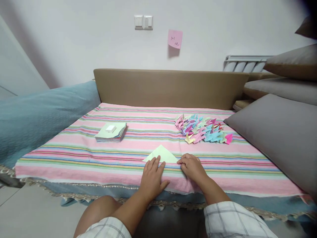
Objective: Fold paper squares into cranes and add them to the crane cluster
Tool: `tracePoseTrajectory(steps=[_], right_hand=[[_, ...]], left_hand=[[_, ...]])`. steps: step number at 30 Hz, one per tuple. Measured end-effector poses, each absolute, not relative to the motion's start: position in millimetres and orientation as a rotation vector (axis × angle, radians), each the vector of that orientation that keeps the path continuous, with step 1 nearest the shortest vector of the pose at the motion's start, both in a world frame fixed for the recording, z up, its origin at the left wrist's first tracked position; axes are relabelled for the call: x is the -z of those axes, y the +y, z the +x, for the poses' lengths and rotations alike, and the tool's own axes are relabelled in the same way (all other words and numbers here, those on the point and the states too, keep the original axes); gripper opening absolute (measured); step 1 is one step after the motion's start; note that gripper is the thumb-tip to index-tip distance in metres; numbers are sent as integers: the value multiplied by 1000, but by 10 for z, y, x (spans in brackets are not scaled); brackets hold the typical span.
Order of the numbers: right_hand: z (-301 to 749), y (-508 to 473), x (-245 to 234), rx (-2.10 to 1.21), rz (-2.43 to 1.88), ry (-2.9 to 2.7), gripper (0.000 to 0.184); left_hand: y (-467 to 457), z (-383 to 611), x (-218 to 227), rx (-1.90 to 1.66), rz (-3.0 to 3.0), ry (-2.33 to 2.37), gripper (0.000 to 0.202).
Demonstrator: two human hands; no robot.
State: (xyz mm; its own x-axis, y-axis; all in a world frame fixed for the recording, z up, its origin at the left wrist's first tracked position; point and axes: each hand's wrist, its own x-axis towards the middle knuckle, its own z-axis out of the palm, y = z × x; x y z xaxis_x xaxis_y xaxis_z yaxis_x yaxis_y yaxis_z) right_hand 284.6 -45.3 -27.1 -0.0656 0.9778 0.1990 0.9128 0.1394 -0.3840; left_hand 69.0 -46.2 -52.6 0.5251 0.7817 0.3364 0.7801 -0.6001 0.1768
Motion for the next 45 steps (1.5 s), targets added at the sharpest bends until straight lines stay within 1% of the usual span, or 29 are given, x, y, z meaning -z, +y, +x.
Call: tracePoseTrajectory(steps=[9,14,17,21,31,38,41,45], right_hand=[[2924,-434,321,-314,-1784,-2018,32],[2928,-420,323,-338,-1782,-2011,32],[2934,-420,327,-344,-1778,-2016,32],[2940,-425,332,-340,-1778,-2027,33],[2921,-425,293,-383,-1797,-2009,32],[2910,-430,277,-378,-1795,-2008,31],[2912,-428,286,-364,-1783,-2009,31],[2909,-421,296,-346,-1778,-2003,31]], left_hand=[[-480,637,485,-572,2696,1558,73],[-496,592,495,-564,2674,1601,83],[-500,559,526,-533,2678,1602,81],[-498,515,554,-519,2670,1626,84],[-503,398,484,-342,2650,1736,79],[-511,415,536,-406,2705,1765,78],[-546,455,515,-497,2826,1678,71],[-579,515,517,-568,3005,1414,63]])
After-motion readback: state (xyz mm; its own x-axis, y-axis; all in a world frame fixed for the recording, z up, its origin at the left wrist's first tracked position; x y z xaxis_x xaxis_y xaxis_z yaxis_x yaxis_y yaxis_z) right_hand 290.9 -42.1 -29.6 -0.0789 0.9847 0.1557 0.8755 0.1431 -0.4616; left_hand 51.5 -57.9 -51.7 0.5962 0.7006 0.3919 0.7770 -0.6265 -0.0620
